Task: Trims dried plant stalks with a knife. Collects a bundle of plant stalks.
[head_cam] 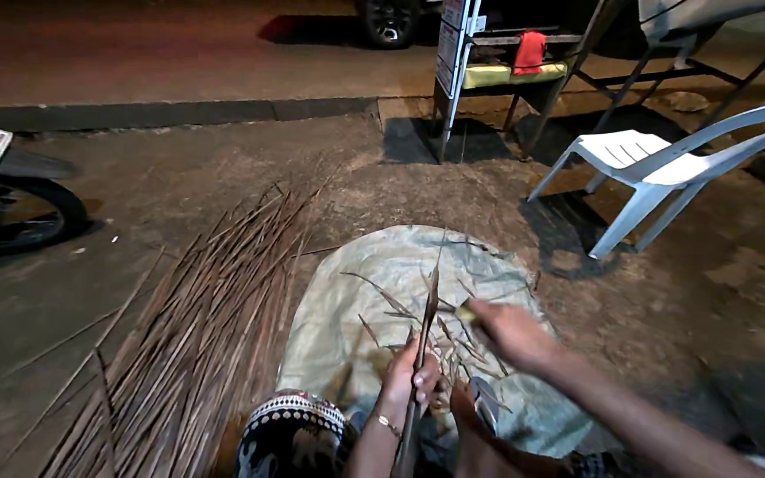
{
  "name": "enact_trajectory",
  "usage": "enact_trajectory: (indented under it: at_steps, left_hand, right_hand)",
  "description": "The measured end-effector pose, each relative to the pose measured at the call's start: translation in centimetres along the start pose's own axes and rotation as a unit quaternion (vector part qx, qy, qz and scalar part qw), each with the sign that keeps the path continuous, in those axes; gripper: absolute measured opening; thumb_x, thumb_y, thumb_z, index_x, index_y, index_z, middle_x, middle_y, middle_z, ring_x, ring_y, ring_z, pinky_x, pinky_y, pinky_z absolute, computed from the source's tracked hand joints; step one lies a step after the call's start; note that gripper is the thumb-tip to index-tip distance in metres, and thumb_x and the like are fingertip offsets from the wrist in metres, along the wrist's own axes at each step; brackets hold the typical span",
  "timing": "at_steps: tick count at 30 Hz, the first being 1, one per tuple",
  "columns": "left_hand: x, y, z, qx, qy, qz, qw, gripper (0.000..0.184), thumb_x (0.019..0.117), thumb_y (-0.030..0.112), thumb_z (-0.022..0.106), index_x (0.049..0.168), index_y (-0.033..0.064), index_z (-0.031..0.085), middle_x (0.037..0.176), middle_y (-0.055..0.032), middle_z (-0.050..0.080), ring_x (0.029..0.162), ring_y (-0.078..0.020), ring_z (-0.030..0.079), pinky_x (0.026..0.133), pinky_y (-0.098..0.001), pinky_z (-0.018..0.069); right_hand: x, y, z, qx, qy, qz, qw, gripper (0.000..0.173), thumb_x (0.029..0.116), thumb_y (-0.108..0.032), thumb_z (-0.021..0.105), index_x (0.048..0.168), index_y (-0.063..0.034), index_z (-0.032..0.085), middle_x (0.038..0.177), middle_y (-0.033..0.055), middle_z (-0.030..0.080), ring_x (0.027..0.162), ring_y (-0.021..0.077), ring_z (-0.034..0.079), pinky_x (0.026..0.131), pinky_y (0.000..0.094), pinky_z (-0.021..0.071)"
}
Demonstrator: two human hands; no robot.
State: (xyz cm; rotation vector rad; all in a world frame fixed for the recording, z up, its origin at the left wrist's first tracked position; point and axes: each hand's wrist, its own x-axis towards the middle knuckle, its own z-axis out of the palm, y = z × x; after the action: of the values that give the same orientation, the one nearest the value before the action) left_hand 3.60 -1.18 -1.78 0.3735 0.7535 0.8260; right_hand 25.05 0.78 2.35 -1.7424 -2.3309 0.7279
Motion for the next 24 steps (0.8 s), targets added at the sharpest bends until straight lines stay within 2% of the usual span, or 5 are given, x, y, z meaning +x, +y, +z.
enact_trajectory:
  at_steps: [3,7,17,20,24]
  left_hand:
    - [-0.4,0.1,-0.1,-0.052,-0.001,0.009,0.999,0.048,0.1079,0.013,0.018,0.077,0.0157,0.055,0.044,0.0094,0.044,0.037,-0.0015,0.046,0.048,-0.0167,0.0491]
    - [-0.4,0.2,-0.5,-0.017,-0.009,-0.012,1.000,0.043,0.1097,0.014,0.018,0.084,0.0145,0.053,0.046,0.0098,0.041,0.037,-0.0017,0.044,0.045,-0.0169,0.0477]
    - [-1.1,-0.9,0.7,0.103,-0.047,-0.063,0.992,0.041,0.1137,0.025,0.019,0.092,0.0108,0.051,0.049,0.0075,0.042,0.037,-0.0029,0.044,0.045,-0.0180,0.0486]
    - [-0.7,-0.7,0.6,0.086,-0.020,-0.043,0.995,0.042,0.1139,0.025,0.018,0.092,0.0101,0.051,0.050,0.0077,0.041,0.037,-0.0019,0.042,0.043,-0.0159,0.0461]
    - [-0.4,-0.3,0.3,0.003,0.024,-0.006,1.000,0.043,0.1113,0.015,0.019,0.084,0.0130,0.052,0.046,0.0084,0.041,0.036,-0.0024,0.042,0.045,-0.0166,0.0465]
  right_hand:
    - [0.2,-1.1,4.0,-0.049,0.062,-0.114,0.990,0.017,0.0992,-0.009,0.056,0.110,0.0008,0.064,0.090,0.0211,0.069,0.075,0.0407,0.071,0.063,0.0558,0.0559]
    - [1.4,0.6,4.5,-0.181,0.192,-0.165,0.950,0.006,0.0897,-0.005,0.066,0.095,-0.0020,0.068,0.078,0.0171,0.066,0.067,0.0368,0.069,0.055,0.0483,0.0546]
    - [1.8,6.1,-1.8,-0.200,0.145,0.135,0.959,0.027,0.1041,-0.005,0.045,0.125,0.0015,0.062,0.106,0.0290,0.068,0.090,0.0510,0.068,0.073,0.0631,0.0517]
    - [0.7,3.1,-2.2,-0.109,0.093,0.127,0.982,0.029,0.1049,-0.011,0.047,0.128,-0.0001,0.060,0.106,0.0280,0.069,0.092,0.0503,0.069,0.075,0.0646,0.0522]
    - [-0.6,-1.4,1.9,0.004,0.009,-0.052,0.999,0.023,0.1010,-0.013,0.055,0.117,0.0017,0.063,0.094,0.0238,0.070,0.082,0.0441,0.070,0.070,0.0612,0.0541]
